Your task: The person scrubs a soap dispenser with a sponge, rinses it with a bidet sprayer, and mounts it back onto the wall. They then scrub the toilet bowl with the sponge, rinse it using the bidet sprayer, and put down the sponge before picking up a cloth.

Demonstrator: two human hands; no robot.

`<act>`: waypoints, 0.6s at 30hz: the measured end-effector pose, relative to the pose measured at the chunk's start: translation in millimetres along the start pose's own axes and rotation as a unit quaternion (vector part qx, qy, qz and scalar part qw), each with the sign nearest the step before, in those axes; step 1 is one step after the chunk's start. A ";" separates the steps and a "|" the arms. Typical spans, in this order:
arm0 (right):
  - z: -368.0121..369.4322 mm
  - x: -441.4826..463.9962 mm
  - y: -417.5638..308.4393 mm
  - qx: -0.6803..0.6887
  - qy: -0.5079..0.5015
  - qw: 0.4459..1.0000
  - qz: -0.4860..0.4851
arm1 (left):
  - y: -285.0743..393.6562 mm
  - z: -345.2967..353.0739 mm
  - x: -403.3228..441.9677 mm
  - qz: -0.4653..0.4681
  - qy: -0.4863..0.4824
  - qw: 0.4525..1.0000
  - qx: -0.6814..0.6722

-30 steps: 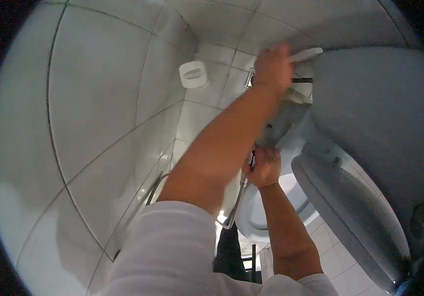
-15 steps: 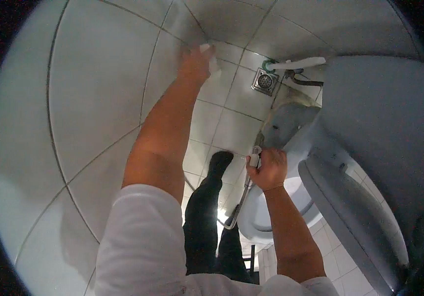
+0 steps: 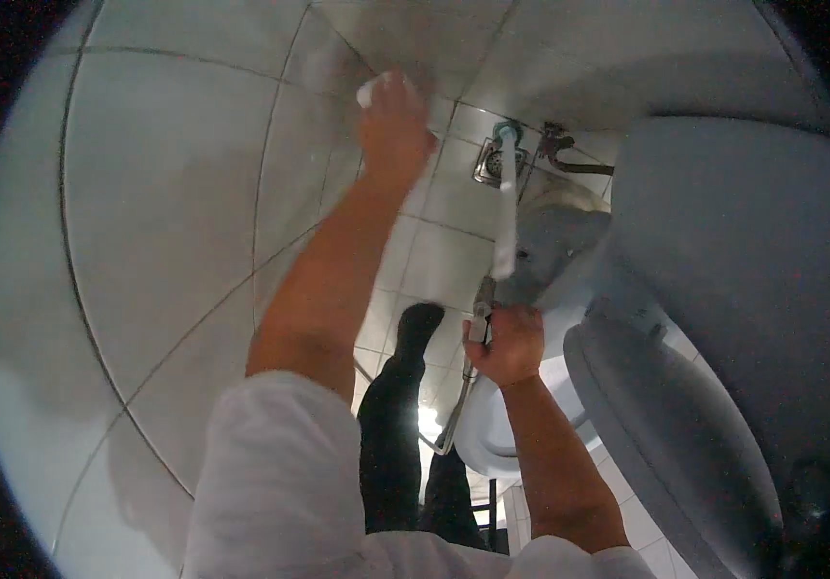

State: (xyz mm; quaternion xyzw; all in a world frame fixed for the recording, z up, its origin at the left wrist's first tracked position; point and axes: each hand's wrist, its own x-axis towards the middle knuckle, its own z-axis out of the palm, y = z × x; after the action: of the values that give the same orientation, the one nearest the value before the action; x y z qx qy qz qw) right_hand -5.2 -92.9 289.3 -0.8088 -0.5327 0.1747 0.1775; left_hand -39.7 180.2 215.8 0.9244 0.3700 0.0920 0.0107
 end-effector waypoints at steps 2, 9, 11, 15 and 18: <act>0.6 2.4 0.7 0.010 0.022 1.000 -0.011 | 37.7 35.2 -54.6 -0.154 -0.100 0.963 -0.199; 4.5 -9.9 0.5 0.005 0.005 1.000 -0.018 | 94.7 110.1 -166.1 -0.152 -0.268 0.521 -0.796; 0.7 -5.7 -4.7 0.014 0.010 1.000 -0.024 | 91.8 66.5 -128.1 -0.153 -0.250 0.636 -0.714; -2.2 -7.0 -10.0 0.022 0.012 0.999 -0.027 | 78.9 24.9 -92.4 0.037 -0.177 0.850 -0.495; 0.1 -8.5 -9.7 -0.001 -0.003 0.999 -0.036 | 83.2 17.3 -73.3 0.204 -0.138 0.855 -0.457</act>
State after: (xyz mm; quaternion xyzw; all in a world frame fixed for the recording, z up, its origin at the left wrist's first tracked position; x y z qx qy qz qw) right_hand -16.2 -97.1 294.6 -0.7890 -0.5619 0.1701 0.1812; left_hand -31.8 70.3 194.2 0.8733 0.0846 0.1228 0.4638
